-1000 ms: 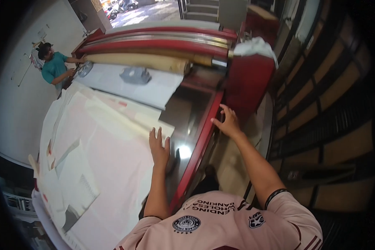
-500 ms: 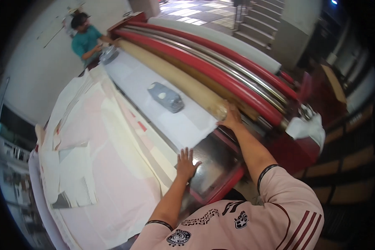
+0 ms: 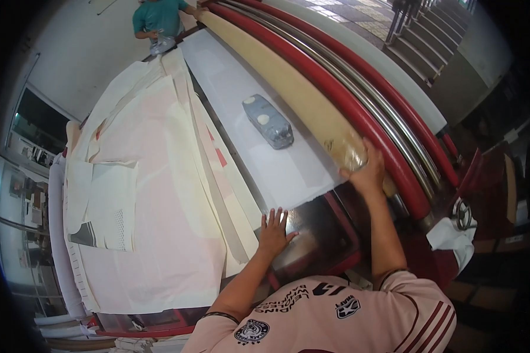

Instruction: Aligning printed sublimation transfer paper onto fabric pieces for heat pressing on a large format machine.

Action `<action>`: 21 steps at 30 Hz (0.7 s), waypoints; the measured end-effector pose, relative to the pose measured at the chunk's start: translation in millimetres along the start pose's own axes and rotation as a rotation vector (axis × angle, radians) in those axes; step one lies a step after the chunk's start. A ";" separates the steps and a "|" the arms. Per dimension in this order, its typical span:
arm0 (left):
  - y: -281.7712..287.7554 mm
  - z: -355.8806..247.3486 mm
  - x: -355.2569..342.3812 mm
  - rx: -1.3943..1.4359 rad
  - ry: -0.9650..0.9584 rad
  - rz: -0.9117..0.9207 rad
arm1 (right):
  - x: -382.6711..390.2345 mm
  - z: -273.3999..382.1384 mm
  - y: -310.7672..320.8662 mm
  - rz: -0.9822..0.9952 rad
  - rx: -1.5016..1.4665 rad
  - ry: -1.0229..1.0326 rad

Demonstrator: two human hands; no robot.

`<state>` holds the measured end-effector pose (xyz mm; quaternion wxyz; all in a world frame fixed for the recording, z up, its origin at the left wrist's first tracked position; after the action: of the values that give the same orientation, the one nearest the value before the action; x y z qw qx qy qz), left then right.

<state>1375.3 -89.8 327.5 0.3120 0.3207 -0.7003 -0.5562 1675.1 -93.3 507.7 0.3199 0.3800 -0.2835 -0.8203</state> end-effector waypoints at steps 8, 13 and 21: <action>-5.5 3.1 2.1 -0.009 0.010 0.025 | -92.1 -28.5 68.9 -0.061 0.190 0.083; -3.8 3.4 3.5 0.014 0.009 0.053 | -131.7 -78.4 86.0 -0.049 0.305 0.086; 1.5 6.3 -0.3 0.035 -0.040 -0.015 | -152.6 -151.6 77.4 0.027 0.230 -0.006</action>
<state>1370.3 -85.7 327.8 0.2882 0.3201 -0.7136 -0.5525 1898.3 -63.1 546.5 0.2846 0.4078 -0.3817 -0.7791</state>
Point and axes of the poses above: each hand's wrist, its own x-axis away from the middle knuckle, its own y-axis out of the back of the hand, z = x × y, the point moved 5 cm from there along -x, towards the middle knuckle, and after that the axes turned 8 degrees about y, right-handed, at the moved point
